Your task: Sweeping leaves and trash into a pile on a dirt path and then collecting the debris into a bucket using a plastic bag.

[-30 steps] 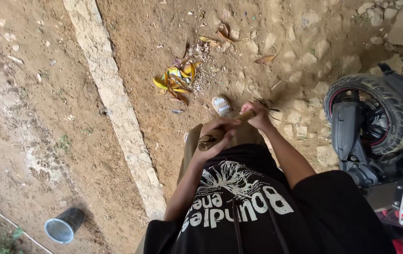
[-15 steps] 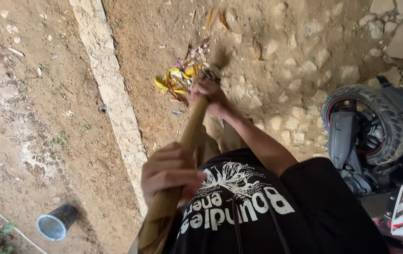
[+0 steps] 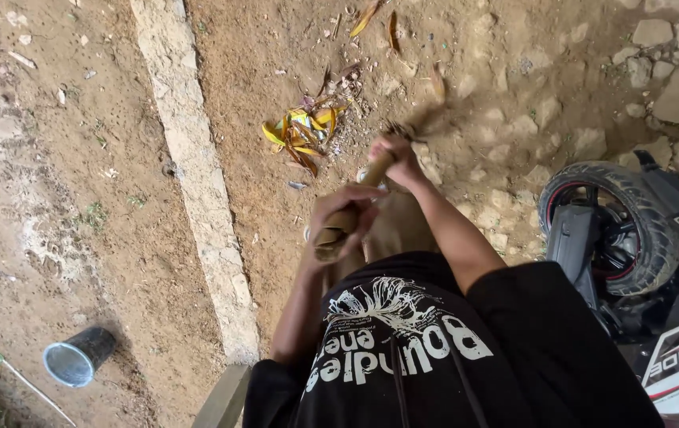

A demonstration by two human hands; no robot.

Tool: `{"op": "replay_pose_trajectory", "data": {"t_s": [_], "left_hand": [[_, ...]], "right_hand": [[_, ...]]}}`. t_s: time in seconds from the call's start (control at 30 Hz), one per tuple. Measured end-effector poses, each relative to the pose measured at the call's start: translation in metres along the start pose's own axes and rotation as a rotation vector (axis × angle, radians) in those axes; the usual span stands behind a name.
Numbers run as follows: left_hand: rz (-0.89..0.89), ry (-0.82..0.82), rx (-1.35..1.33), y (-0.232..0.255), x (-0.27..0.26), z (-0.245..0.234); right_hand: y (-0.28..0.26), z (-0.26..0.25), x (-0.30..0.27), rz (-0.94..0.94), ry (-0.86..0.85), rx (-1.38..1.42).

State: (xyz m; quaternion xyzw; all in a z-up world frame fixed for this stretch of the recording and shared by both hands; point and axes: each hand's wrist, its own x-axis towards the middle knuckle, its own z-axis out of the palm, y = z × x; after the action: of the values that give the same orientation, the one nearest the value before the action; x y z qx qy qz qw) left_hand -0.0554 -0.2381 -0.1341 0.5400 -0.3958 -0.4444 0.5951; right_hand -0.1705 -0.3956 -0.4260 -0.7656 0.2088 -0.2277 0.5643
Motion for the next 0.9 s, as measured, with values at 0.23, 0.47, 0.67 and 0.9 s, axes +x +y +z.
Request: {"op": "replay_pose_trajectory", "data": {"t_s": [0.23,0.47,0.67,0.9], "left_hand": [[0.345,-0.031,0.392,0.104,0.017,0.0],[0.378,0.122,0.119,0.124,-0.034,-0.01],[0.124,0.121,0.03,0.042,-0.034,-0.012],[0.018,0.158,0.197,0.059,-0.03,-0.019]], "right_hand": [[-0.083,0.035,0.101,-0.257,0.068,-0.116],[-0.137,0.016,0.013,-0.234,0.025,-0.2],[-0.087,0.01,-0.052,-0.012,-0.111,-0.217],[-0.038,0.083,0.036,-0.172,-0.089,-0.209]]}}
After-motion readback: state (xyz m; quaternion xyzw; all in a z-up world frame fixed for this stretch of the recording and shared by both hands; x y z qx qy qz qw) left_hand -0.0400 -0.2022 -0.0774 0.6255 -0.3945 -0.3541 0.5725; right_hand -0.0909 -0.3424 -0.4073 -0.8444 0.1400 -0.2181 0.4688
